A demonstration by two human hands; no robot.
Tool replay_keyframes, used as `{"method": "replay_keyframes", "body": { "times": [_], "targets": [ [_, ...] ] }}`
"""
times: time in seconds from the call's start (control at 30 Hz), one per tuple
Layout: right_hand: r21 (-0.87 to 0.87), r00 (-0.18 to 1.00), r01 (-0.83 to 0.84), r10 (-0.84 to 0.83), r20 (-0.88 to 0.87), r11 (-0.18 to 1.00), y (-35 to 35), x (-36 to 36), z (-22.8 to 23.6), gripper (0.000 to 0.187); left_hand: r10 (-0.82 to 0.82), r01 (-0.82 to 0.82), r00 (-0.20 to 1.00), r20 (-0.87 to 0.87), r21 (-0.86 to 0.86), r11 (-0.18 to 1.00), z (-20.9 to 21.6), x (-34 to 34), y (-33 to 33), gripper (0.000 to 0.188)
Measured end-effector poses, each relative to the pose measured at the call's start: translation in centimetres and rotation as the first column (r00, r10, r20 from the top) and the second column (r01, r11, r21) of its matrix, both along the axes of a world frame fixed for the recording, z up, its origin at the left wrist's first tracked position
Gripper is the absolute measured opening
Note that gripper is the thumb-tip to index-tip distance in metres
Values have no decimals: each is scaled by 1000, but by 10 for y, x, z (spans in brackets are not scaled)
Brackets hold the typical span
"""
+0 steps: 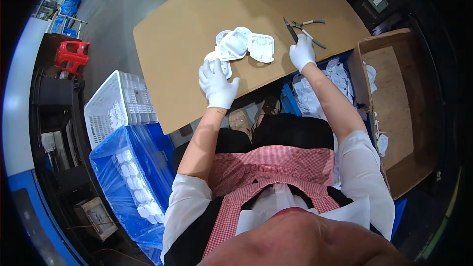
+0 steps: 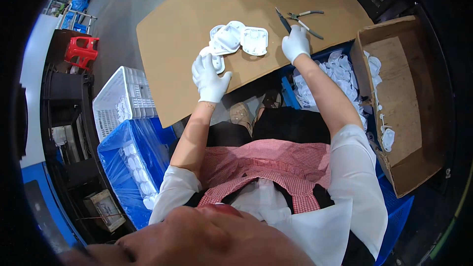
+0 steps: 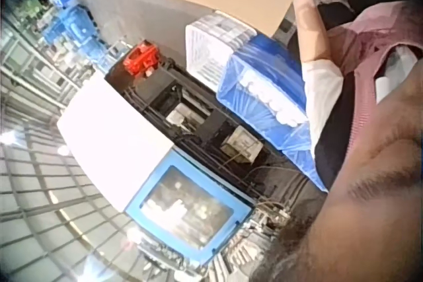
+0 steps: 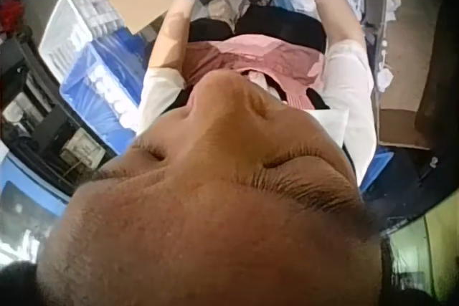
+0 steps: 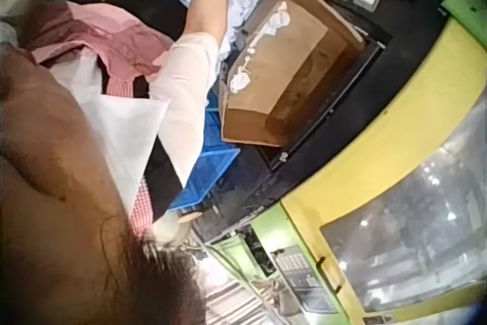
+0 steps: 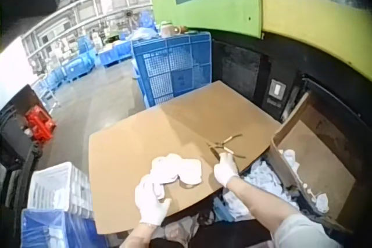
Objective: Inspecting and sorting white plastic components from boxes into blue bins at a workstation.
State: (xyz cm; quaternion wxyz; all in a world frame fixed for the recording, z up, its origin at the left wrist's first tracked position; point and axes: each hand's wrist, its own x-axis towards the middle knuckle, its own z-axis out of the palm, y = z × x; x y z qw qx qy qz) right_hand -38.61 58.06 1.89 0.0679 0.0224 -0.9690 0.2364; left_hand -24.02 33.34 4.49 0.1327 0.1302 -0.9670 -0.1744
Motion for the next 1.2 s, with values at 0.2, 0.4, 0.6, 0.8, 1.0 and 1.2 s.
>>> {"method": "replay_keyframes", "body": {
  "times": [0.2, 0.4, 0.6, 0.8, 1.0, 1.2],
  "targets": [
    [-159, 997, -66, 57, -60, 985, -4, 37, 0, 35, -49, 47, 992, -118, -16, 999, -3, 30, 16, 74],
    [-122, 993, 65, -52, 103, 990, 5, 36, 0, 38, -129, 165, 974, -185, 195, 967, 5, 29, 45, 60],
    [-26, 995, 103, -103, 10, 994, 0, 37, 0, 38, -22, 50, 999, -46, 769, 638, -4, -22, 86, 77],
    [245, 998, 26, -14, -54, 969, 13, -11, 18, 48, 344, -272, 931, 123, 863, 425, -33, -72, 89, 69],
    [500, 966, -181, 57, 253, 847, 60, -68, 27, 89, 315, -211, 945, 84, 893, 397, -40, -72, 85, 48],
    [520, 965, -247, 162, 205, 817, 77, -71, 30, 72, -6, -142, 989, 150, 921, -363, -4, -59, 73, 45]
  ]
}}
